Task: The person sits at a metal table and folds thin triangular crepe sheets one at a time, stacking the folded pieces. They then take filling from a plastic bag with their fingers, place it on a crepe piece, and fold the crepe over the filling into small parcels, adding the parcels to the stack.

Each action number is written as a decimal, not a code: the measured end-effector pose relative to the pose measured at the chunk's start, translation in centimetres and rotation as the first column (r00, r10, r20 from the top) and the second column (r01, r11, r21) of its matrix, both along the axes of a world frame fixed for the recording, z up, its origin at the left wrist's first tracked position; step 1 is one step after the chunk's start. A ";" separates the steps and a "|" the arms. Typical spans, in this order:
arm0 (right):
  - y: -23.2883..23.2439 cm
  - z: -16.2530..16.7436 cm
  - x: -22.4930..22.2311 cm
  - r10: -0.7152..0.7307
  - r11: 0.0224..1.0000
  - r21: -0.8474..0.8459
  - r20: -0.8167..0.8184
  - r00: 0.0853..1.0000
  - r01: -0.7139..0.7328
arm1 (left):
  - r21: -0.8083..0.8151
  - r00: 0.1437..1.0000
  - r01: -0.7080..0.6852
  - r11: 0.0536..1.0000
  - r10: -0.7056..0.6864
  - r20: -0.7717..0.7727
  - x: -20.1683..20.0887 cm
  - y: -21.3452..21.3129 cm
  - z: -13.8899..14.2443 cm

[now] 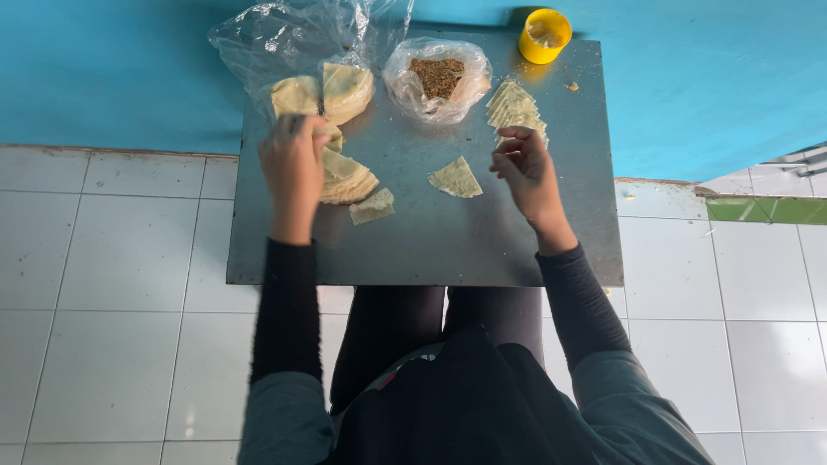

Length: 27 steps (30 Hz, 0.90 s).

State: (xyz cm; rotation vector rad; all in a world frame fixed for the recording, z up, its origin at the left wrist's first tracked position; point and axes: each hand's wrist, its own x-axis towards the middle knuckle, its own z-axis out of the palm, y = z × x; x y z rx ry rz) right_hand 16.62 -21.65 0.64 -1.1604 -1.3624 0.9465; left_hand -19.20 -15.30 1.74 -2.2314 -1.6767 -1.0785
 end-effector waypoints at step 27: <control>14.9 -2.4 0.2 -0.283 0.953 0.178 0.227 0.932 0.246 | -0.295 0.991 0.106 0.950 -0.126 -0.051 15.3 -2.7 -5.8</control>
